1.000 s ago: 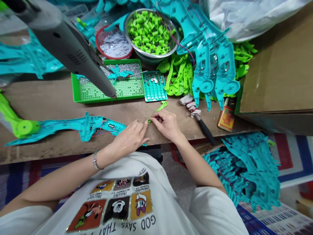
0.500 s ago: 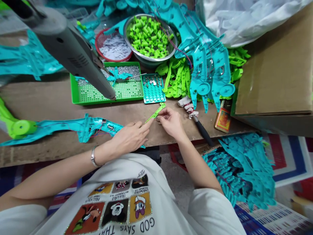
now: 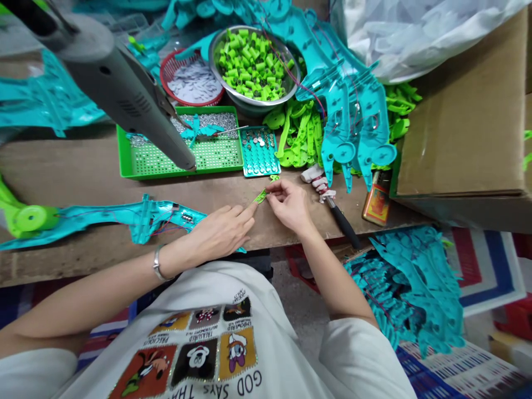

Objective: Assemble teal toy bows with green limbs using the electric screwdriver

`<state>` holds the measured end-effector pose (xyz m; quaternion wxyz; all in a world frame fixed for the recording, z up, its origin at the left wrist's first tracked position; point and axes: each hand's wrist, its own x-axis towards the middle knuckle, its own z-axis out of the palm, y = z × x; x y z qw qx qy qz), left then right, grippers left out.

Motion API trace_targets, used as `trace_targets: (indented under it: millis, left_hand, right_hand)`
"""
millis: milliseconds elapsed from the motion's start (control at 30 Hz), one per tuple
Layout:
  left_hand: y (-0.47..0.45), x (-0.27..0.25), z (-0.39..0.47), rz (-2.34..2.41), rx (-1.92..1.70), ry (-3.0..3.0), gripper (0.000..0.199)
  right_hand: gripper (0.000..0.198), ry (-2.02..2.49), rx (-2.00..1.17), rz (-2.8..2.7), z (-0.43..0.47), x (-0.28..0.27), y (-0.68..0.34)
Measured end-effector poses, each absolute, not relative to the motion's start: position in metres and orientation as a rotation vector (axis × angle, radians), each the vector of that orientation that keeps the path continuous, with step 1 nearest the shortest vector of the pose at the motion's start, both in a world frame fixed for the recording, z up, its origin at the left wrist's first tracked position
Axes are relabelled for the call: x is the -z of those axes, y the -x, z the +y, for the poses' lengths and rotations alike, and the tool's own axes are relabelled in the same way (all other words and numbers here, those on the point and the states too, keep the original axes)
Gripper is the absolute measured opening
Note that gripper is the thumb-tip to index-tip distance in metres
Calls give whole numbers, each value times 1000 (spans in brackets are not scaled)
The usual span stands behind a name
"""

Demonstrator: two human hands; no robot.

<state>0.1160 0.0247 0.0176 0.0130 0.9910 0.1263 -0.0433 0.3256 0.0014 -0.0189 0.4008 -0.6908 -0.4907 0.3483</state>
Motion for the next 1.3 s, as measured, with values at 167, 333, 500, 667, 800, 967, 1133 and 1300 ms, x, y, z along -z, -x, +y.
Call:
trace_targets:
  millis: [167, 333, 500, 667, 800, 967, 1133, 1300]
  left_hand:
    - [-115, -16, 23, 420, 109, -3091, 31]
    - [-115, -13, 22, 437, 73, -3089, 29]
    - [-117, -15, 22, 442, 109, -3063, 28]
    - [-118, -17, 22, 449, 127, -3068, 27]
    - [-118, -15, 22, 453, 105, -3075, 26]
    - [-117, -13, 21, 455, 84, -3074, 25]
    - [-117, -14, 22, 458, 74, -3065, 26]
    - [-116, -13, 22, 464, 60, -3067, 27]
  right_hand:
    - [14, 1784, -569, -1563, -2, 11, -324]
    - [15, 1719, -435, -1729, -1, 9, -323]
    - [13, 1714, -453, -1699, -1, 11, -325]
    - [15, 1662, -410, -1721, -2, 15, -330]
    - [12, 1679, -345, -1739, -2, 18, -331]
    - [10, 1709, -296, -1722, -2, 22, -328]
    - [8, 1714, -279, -1709, -3, 23, -328]
    - [14, 1691, -237, -1900, -6, 21, -330]
